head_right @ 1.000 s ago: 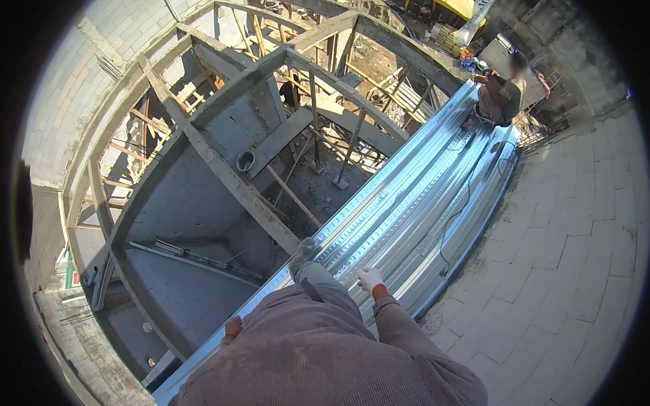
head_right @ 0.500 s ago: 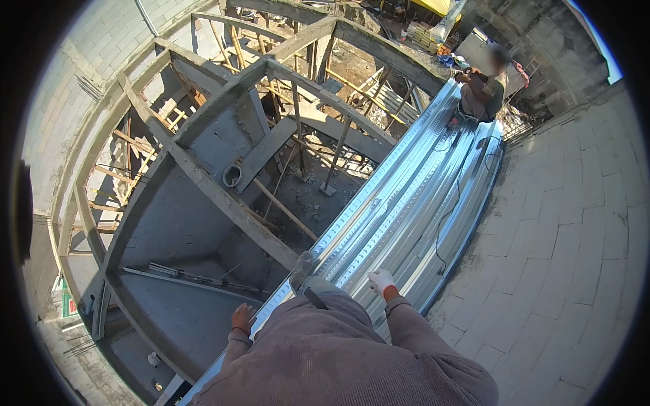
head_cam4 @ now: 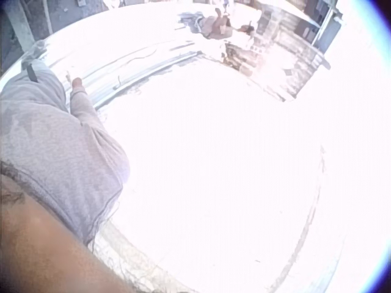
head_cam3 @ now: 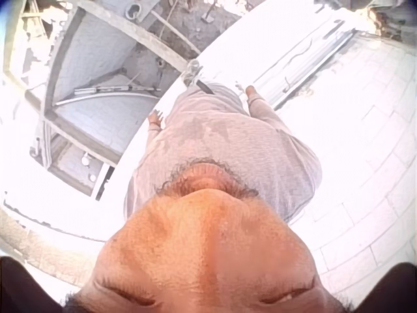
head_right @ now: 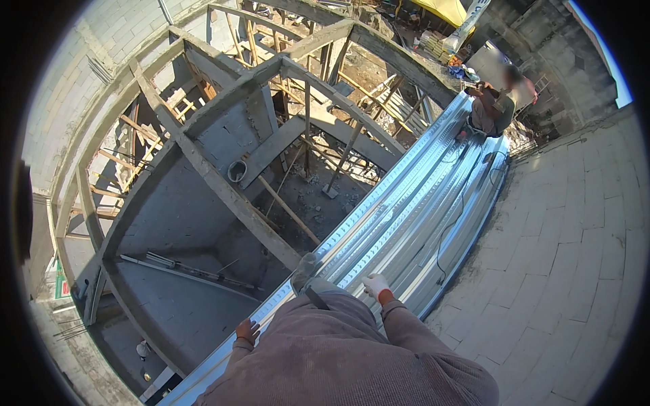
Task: Installing metal deck panels on a building structure using a hammer and nails/fasteners.
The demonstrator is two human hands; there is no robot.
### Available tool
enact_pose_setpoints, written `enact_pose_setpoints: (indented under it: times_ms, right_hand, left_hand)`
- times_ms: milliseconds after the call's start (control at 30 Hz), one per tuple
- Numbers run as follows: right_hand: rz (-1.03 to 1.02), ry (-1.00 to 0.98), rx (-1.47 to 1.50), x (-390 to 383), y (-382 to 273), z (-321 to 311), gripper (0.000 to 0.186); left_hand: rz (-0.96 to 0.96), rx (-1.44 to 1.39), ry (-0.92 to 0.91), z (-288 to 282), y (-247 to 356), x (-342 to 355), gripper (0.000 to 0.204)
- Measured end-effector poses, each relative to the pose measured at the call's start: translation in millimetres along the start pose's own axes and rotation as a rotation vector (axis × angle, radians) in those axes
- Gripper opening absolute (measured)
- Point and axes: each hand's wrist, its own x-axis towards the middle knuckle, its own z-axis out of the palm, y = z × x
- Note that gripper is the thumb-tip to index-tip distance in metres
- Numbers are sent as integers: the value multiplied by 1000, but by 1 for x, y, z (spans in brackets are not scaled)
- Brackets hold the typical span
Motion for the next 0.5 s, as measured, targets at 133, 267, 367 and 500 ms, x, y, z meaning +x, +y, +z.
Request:
enact_pose_setpoints:
  times_ms: [133,267,367,500]
  right_hand:
    - [0,-65,64,20,4,-4,37]
    - [-5,-32,91,9,-11,-4,32]
    - [-11,-45,82,1,-27,2,31]
    - [-27,39,25,5,-16,-11,30]
  left_hand:
    - [209,144,-138,3,-3,0,23]
    - [198,-19,-157,11,0,9,30]
    - [460,294,-157,-14,-35,33,25]
    - [237,180,-215,-1,-37,27,25]
